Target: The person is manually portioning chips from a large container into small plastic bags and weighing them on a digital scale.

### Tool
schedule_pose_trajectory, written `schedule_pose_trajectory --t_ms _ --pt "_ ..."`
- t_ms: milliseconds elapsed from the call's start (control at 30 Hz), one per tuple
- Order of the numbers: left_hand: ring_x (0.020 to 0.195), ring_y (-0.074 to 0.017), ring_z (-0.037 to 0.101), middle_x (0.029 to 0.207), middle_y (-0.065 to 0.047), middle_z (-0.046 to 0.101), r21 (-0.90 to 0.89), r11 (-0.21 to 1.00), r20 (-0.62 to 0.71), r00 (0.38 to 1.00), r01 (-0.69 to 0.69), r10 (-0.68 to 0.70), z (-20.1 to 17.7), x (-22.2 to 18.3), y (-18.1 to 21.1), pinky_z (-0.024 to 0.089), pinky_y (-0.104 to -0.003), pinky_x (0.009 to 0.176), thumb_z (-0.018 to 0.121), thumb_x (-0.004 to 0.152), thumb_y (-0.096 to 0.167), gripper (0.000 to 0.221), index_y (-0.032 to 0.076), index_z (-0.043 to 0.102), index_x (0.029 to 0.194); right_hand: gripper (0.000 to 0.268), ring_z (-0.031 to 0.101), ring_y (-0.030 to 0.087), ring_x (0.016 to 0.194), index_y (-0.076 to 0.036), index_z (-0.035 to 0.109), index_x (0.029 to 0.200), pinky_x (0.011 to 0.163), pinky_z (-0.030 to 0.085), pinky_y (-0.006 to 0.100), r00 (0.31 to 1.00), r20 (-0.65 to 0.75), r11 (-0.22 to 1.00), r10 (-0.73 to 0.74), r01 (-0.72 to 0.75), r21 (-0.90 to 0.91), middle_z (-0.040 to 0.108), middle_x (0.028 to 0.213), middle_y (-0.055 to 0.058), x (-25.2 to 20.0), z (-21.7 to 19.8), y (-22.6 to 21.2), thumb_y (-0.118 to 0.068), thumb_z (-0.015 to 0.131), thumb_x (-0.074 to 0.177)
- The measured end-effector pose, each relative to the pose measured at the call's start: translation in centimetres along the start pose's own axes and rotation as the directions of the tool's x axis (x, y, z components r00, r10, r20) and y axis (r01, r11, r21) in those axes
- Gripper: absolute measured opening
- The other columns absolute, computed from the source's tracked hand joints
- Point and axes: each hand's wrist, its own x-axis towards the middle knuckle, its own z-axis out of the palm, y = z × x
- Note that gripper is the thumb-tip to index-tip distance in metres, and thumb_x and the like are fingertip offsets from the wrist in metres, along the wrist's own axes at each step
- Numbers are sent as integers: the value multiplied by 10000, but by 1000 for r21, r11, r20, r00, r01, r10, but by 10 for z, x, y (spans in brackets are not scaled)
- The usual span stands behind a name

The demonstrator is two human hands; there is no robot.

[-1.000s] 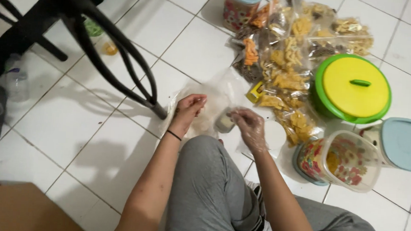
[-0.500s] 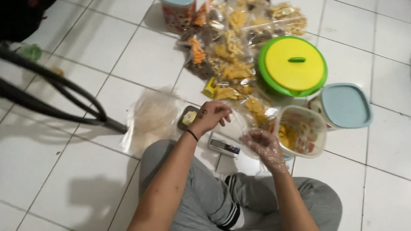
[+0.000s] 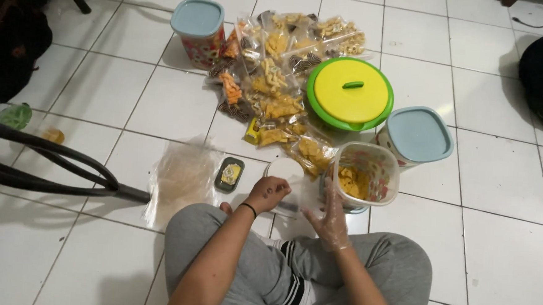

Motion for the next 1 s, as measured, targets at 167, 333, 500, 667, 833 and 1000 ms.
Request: schedule_pose_trajectory --t_ms 167,333,500,667,833,1000 --pt "866 -336 734 867 -151 759 99 992 109 992 -76 65 -5 -9 12 564 -414 797 656 937 159 156 85 787 980 652 607 371 1229 -111 529 1415 1041 526 496 997 72 999 -3 7 -50 627 1285 179 -7 24 43 -306 801 855" --pt "865 -347 715 838 -133 752 165 981 128 988 -102 81 -5 -8 15 556 -430 806 688 895 131 106 106 787 866 106 747 237 943 -193 785 1010 862 585 402 980 184 996 80 -85 22 770 894 34 -4 22 39 -225 721 932" --pt "840 -324 710 806 -115 739 212 972 100 991 -103 83 -5 -11 17 561 -410 794 691 879 93 103 112 781 832 174 745 212 972 -191 793 1043 885 599 353 950 206 964 235 -254 72 790 950 34 -4 26 42 -249 794 880" --pt "807 -318 701 767 -112 717 200 972 60 992 -119 109 -2 -11 17 552 -410 760 723 852 117 84 98 746 773 389 725 265 1023 -150 703 1165 900 597 395 973 142 971 182 -200 130 751 1005 86 -7 25 43 -234 850 815" --pt "793 -306 689 754 -102 691 185 975 16 992 -125 124 1 -9 13 544 -400 749 764 838 148 104 93 729 757 344 721 311 989 -93 656 1090 862 604 434 995 24 994 99 -100 39 713 960 118 -9 22 34 -224 837 829" --pt "788 -291 680 748 -90 652 129 984 -57 990 -124 132 3 -6 12 536 -385 742 795 822 152 138 78 711 741 102 725 206 881 -170 694 945 814 597 371 998 -36 991 44 -48 -125 704 849 4 -5 26 42 -154 766 875"
